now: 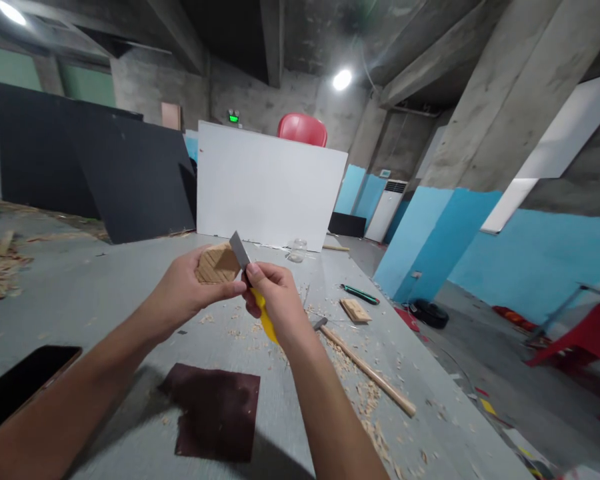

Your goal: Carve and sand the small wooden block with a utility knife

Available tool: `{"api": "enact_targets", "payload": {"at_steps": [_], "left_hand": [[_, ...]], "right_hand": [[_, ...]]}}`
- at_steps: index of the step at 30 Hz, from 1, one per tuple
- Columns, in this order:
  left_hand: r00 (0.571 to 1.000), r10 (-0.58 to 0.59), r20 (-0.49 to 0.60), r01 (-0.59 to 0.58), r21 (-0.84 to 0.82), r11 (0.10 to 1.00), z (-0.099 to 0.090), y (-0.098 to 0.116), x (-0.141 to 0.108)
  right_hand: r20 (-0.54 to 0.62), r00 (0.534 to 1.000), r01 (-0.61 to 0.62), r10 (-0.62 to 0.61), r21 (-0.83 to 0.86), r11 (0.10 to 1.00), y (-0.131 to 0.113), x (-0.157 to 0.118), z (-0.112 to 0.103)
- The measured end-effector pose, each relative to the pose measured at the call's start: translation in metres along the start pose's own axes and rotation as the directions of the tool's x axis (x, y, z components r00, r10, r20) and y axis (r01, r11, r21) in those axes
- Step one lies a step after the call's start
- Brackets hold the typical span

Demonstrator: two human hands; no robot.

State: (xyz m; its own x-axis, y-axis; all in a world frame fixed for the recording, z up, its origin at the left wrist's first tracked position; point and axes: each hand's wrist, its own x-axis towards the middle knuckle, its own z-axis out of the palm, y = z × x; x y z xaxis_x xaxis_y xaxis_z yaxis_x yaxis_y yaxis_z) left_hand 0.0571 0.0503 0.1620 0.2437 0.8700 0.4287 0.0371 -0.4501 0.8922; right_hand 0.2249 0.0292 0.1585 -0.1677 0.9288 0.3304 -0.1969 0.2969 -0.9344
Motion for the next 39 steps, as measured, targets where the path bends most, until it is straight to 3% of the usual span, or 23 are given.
{"api": "enact_targets", "payload": {"at_steps": [3,6,10,18,27,33,39], "left_hand": [[1.000,-0.012,-0.002,0.012,-0.062,0.998,-0.003,0.002,0.000],[0.995,0.006,0.102,0.009,-0.153,0.988,-0.004,0.005,-0.003],[0.976,0.015,0.217,0.029,-0.199,0.980,-0.002,0.007,-0.007],[0.962,0.051,0.269,0.008,-0.212,0.977,-0.002,0.010,-0.012],[0.923,0.001,0.384,0.130,-0.317,0.940,-0.012,0.007,-0.008],[0.922,0.013,0.388,0.124,-0.325,0.937,-0.019,0.007,-0.009],[0.913,0.024,0.408,0.125,-0.334,0.934,-0.016,0.010,-0.011]], "right_hand": [[0.159,0.984,-0.078,0.080,-0.019,0.997,-0.009,-0.003,-0.010],[0.265,0.954,-0.135,0.138,-0.028,0.990,-0.010,-0.005,-0.015],[0.354,0.914,-0.183,0.201,-0.085,0.979,-0.007,-0.006,-0.015],[0.461,0.867,-0.178,0.191,-0.073,0.981,-0.011,-0.007,-0.020],[0.464,0.867,-0.166,0.181,-0.073,0.983,-0.015,-0.009,-0.028],[0.369,0.916,-0.152,0.159,-0.049,0.987,-0.020,-0.011,-0.028],[0.400,0.898,-0.160,0.186,-0.096,0.982,-0.019,-0.012,-0.026]]}}
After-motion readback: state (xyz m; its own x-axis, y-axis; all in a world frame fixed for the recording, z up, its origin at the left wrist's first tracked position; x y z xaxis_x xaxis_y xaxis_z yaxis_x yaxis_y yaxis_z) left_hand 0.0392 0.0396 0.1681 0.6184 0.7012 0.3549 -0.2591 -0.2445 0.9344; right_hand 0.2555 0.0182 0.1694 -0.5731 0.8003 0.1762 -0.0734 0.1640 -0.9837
